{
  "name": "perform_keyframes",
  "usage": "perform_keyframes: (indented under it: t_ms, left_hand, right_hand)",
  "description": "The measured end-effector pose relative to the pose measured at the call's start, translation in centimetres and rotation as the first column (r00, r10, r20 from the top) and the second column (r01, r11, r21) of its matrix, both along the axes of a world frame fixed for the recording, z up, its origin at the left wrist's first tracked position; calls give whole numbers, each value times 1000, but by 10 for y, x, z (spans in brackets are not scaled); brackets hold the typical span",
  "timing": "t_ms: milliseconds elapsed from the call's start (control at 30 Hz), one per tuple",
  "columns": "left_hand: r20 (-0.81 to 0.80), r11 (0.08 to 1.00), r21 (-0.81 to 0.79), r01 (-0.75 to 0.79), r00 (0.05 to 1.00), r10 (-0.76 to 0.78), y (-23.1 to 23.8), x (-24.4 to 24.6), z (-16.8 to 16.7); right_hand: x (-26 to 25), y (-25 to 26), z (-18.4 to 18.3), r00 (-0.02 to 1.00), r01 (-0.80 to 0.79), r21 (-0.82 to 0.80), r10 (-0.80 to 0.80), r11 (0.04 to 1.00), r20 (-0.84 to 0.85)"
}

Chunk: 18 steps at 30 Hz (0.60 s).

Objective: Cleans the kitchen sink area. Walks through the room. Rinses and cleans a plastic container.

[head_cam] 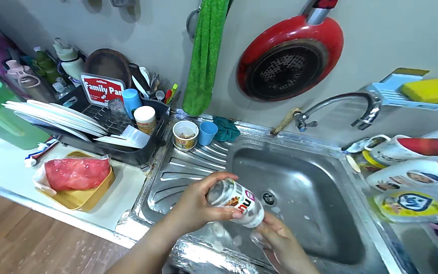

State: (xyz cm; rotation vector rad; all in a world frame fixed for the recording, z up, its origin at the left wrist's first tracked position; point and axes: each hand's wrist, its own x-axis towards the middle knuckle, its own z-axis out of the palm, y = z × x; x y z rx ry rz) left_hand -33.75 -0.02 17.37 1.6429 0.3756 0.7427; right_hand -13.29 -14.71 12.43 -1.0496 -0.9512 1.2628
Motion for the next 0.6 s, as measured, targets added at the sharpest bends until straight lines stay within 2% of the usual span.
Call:
perform_keyframes:
  t_ms: [67, 133, 233, 333, 400, 500, 600]
  left_hand:
    - [-15, 990, 139, 13, 1000, -11, 2, 0, -2]
    - [-51, 984, 167, 63, 997, -56, 3, -2, 2]
    - [41, 993, -58, 99, 994, -97, -5, 0, 6]
    - [171, 920, -389, -40, 979, 115, -21, 14, 4]
    - [149, 882, -470, -49, 980, 134, -26, 19, 3]
    - [106, 874, -485, -39, 989, 103, -30, 18, 0]
    - [65, 940, -331, -86, 991, 114, -32, 16, -3]
  right_hand:
    - [0, -2, -2, 994, -28, -42, 23, 999, -108]
    - [1, -5, -2, 997, -1, -52, -3, 999, -78]
    - [-1, -6, 7, 965, 104, 93, -123, 990, 233]
    - [2, -2, -1, 775, 84, 390, -306, 917, 553]
    - [7, -1, -7, 676, 29, 491, -379, 871, 632]
    - [15, -7, -4, 639, -32, 459, -334, 888, 692]
    - [12, -16, 8, 753, -19, 298, -183, 954, 632]
